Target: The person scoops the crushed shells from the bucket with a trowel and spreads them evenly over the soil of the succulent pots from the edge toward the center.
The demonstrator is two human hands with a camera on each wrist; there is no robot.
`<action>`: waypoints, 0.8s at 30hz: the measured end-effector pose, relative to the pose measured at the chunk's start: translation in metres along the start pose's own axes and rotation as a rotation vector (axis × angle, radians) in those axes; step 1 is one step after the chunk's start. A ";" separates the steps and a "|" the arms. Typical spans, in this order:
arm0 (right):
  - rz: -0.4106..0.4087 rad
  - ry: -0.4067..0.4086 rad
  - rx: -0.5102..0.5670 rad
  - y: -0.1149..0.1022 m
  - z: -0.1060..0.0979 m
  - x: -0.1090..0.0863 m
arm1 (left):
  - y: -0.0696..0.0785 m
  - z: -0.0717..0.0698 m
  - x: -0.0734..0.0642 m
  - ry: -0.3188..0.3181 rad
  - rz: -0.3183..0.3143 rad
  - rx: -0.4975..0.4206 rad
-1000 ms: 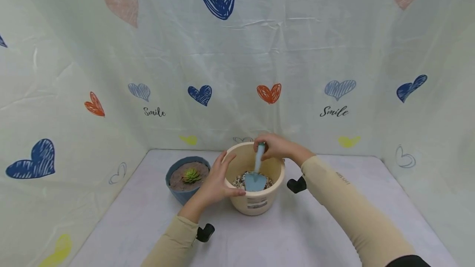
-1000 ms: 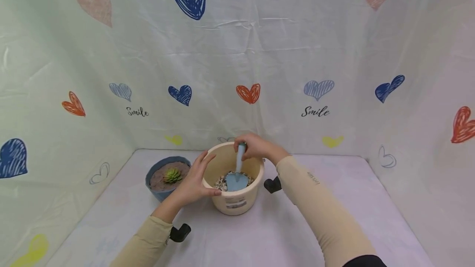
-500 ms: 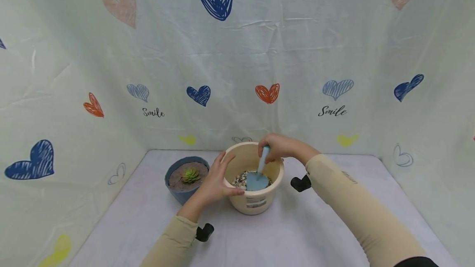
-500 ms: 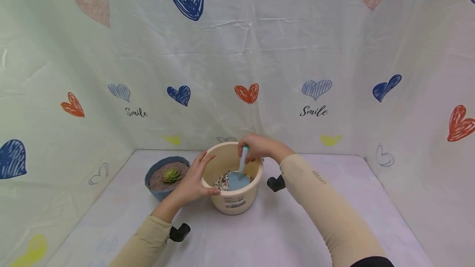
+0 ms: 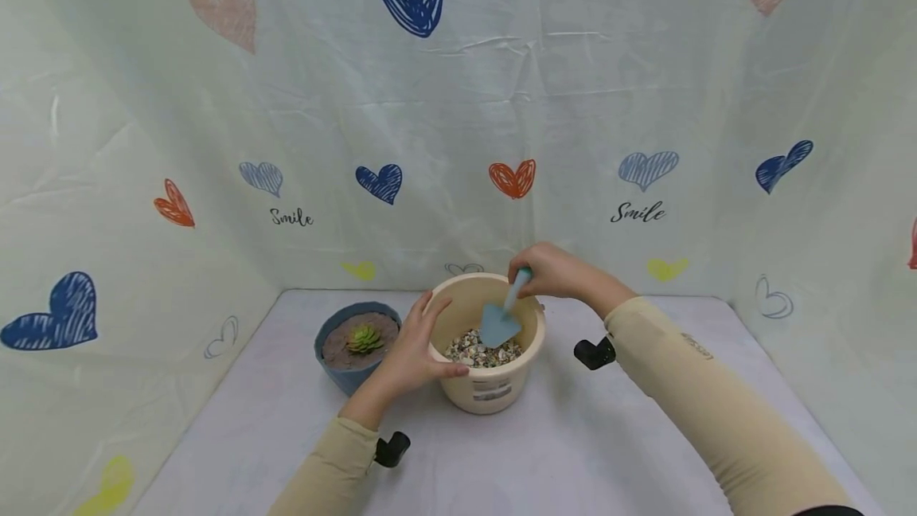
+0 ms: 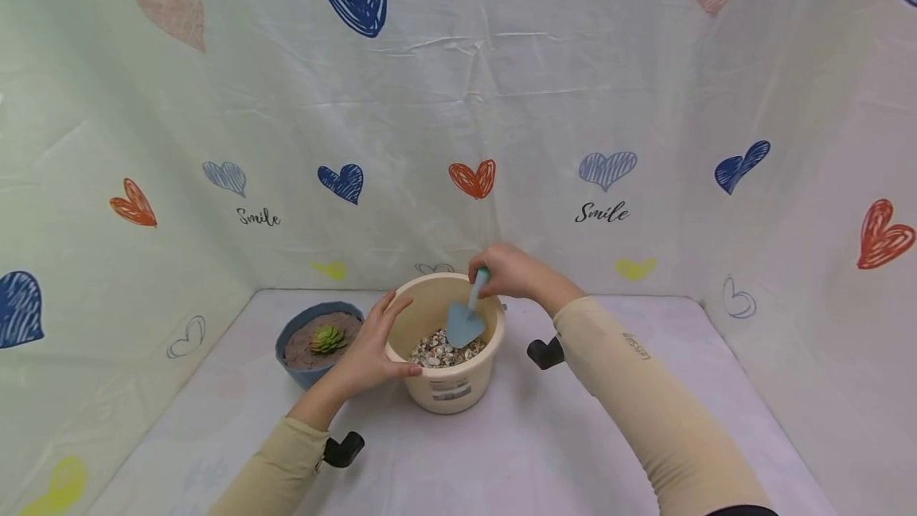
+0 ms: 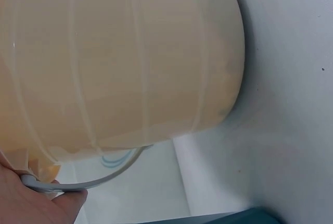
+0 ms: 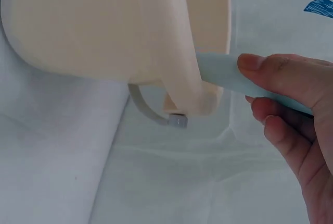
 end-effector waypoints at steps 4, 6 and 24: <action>-0.013 0.004 -0.061 -0.002 -0.001 -0.001 | 0.000 -0.001 0.000 -0.002 -0.003 0.002; -0.012 -0.004 -0.069 -0.002 0.000 -0.001 | 0.000 -0.001 0.000 -0.003 -0.002 0.003; -0.039 -0.008 -0.153 0.000 0.018 0.008 | -0.001 -0.002 -0.001 -0.010 0.018 0.007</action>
Point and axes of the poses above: each hand's wrist, its own x-axis towards the middle knuckle, its own z-axis out of the palm, y = z × x, the point moved 4 cm from there along x, towards the middle knuckle, and after that the axes turned 15 degrees about -x, right-handed, at the moved point
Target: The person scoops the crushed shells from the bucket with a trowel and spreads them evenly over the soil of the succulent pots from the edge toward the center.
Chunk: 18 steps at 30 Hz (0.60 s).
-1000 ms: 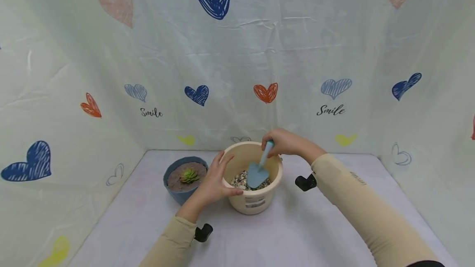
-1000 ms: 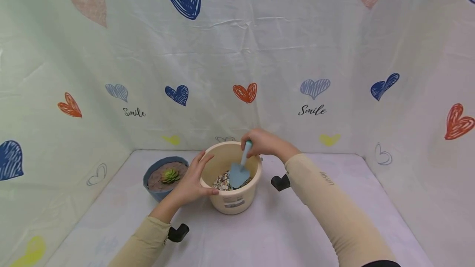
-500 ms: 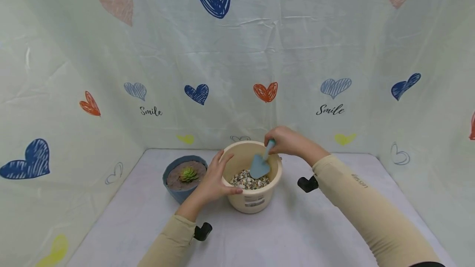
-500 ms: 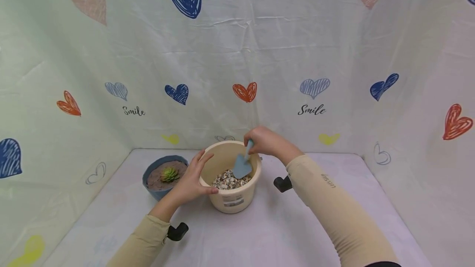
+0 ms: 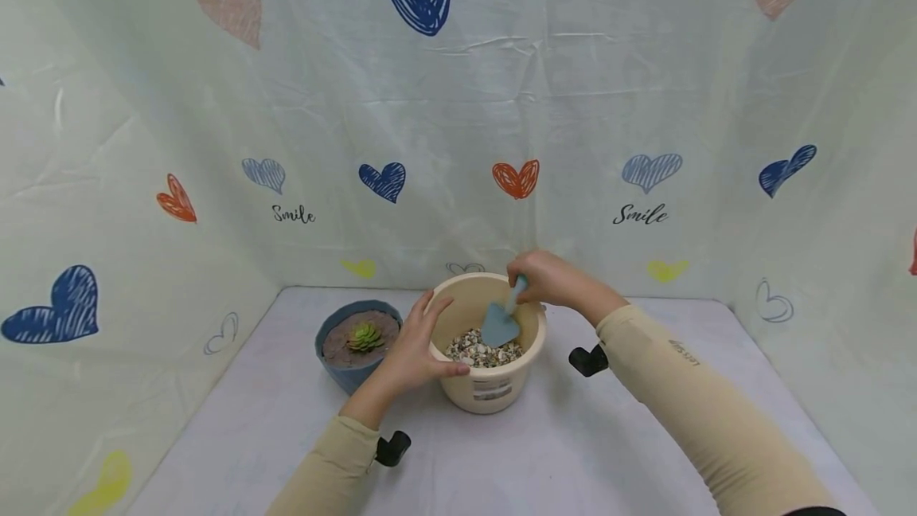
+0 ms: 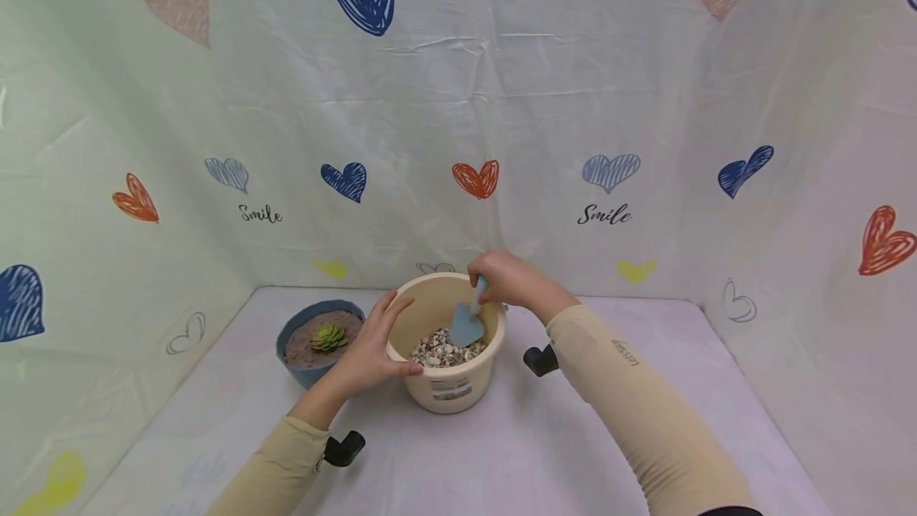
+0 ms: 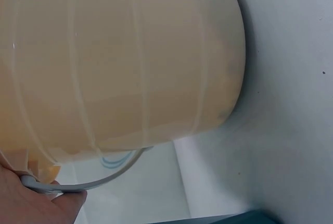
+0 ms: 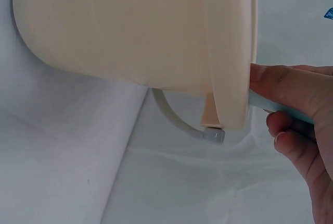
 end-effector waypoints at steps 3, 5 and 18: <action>0.001 0.029 -0.002 -0.002 0.002 0.001 | 0.000 0.000 -0.001 0.002 -0.001 -0.006; 0.002 0.044 0.003 -0.004 0.004 0.003 | 0.000 0.000 -0.001 0.002 0.002 -0.007; 0.005 0.100 0.133 -0.014 0.027 0.017 | -0.003 0.001 0.000 -0.018 0.016 -0.012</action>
Point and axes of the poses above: each hand's wrist, its own x-axis towards the middle knuckle, its own z-axis out of the palm, y = z × x, the point moved 4 cm from there along x, towards the middle knuckle, and after that the axes turned 15 degrees about -x, right-handed, at the moved point
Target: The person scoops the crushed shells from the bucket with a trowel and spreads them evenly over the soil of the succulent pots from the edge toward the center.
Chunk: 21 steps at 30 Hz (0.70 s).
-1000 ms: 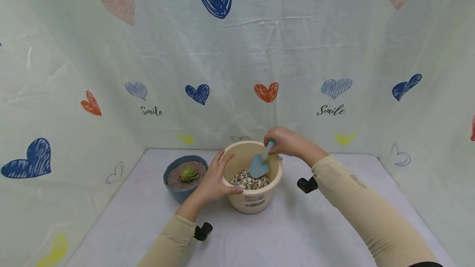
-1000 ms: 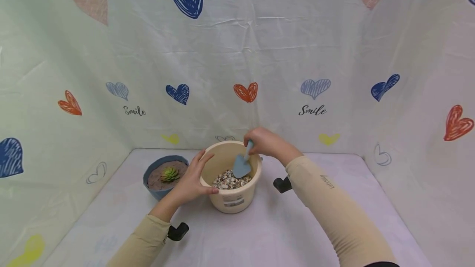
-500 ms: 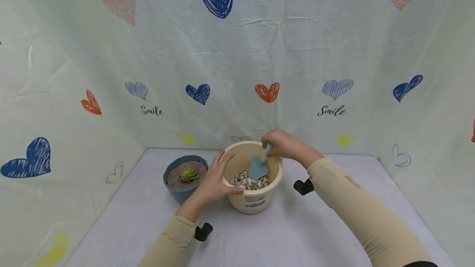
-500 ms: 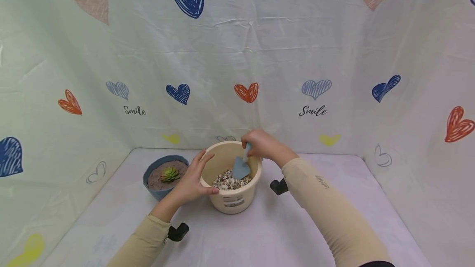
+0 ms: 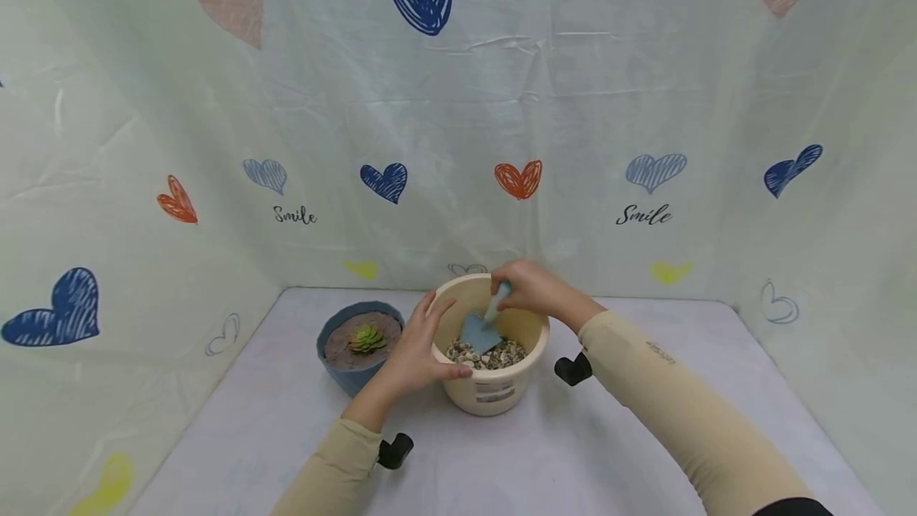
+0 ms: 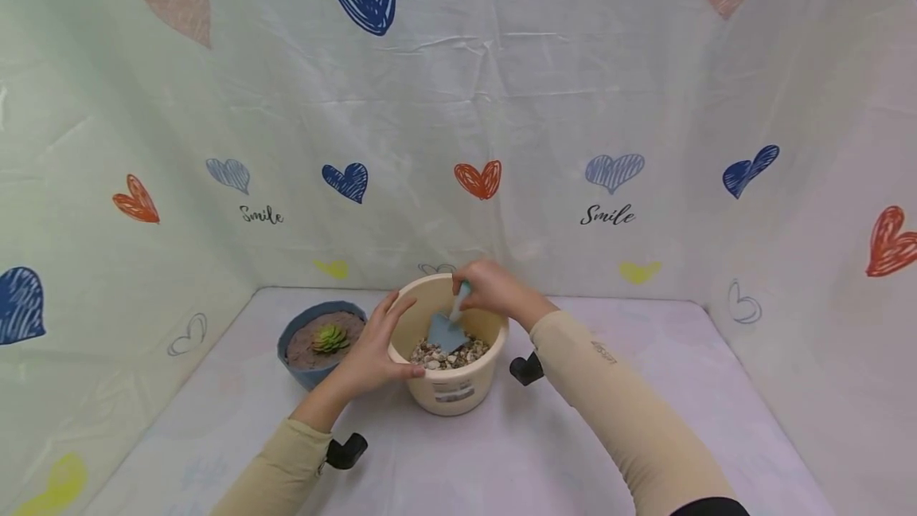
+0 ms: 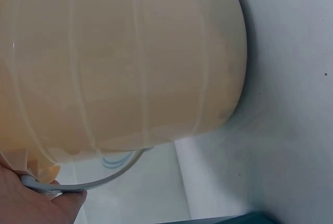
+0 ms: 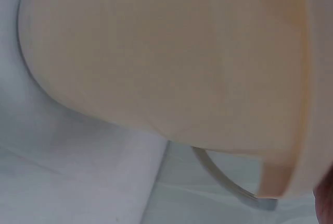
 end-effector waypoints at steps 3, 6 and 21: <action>0.042 -0.032 0.107 0.001 0.009 0.001 | -0.001 -0.001 0.000 0.005 -0.010 0.006; 0.067 -0.067 0.208 0.004 0.013 0.002 | 0.000 -0.001 0.000 0.004 -0.019 0.010; 0.013 -0.237 0.308 0.003 0.006 0.005 | 0.002 0.000 0.000 0.013 -0.015 0.007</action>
Point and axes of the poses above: each hand's wrist, its own x-axis towards the middle knuckle, its own z-axis out of the palm, y = z × x, the point moved 4 cm from there along x, towards the middle knuckle, and after that the axes turned 15 degrees about -x, right-handed, at the moved point
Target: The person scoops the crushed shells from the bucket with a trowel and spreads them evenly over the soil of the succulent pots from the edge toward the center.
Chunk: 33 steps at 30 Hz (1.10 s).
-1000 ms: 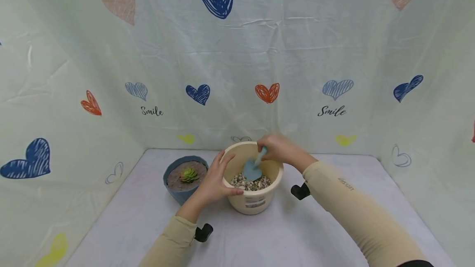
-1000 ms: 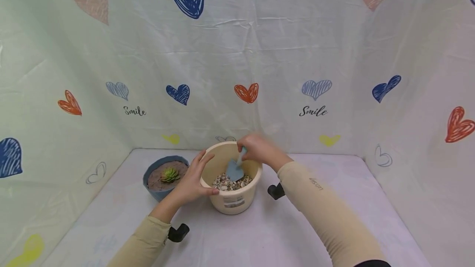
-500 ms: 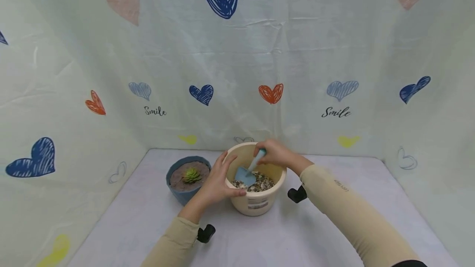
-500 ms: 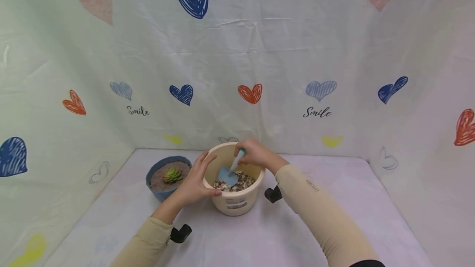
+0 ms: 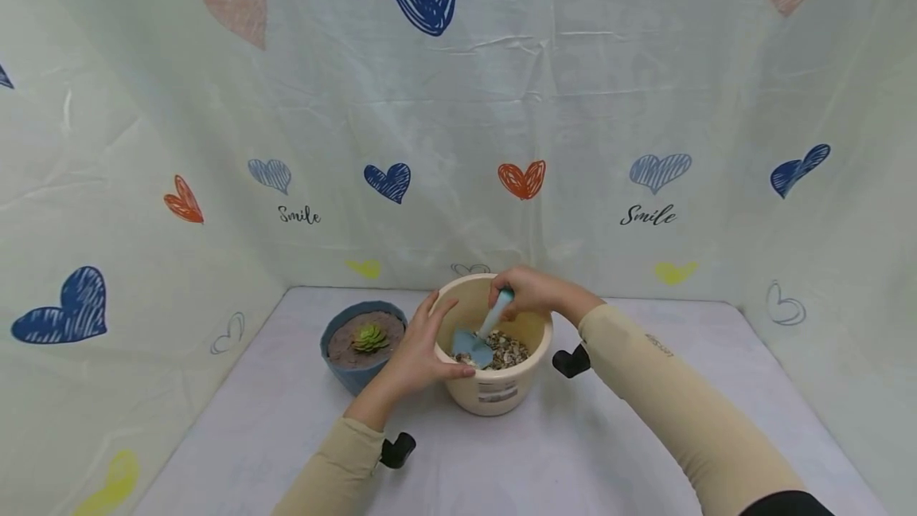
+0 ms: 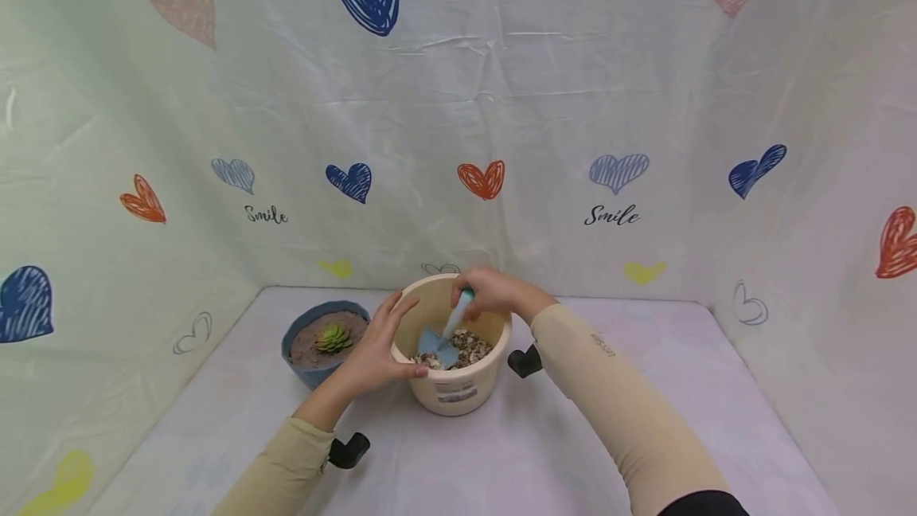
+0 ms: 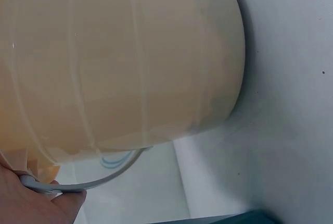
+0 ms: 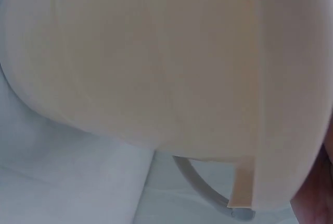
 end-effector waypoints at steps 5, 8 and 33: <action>0.032 -0.055 0.038 -0.001 0.001 0.000 | -0.001 0.001 0.000 0.001 -0.007 -0.003; 0.034 -0.062 0.013 -0.001 0.001 -0.001 | -0.001 0.001 0.001 -0.003 -0.010 0.006; 0.030 -0.125 0.035 -0.002 0.006 -0.001 | -0.002 0.002 0.000 0.023 -0.003 0.000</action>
Point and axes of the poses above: each hand's wrist, its own x-axis towards the middle knuckle, its own z-axis out of the palm, y = z × x, the point moved 4 cm from there along x, towards the middle knuckle, and after that the axes turned 15 degrees about -x, right-handed, at the moved point
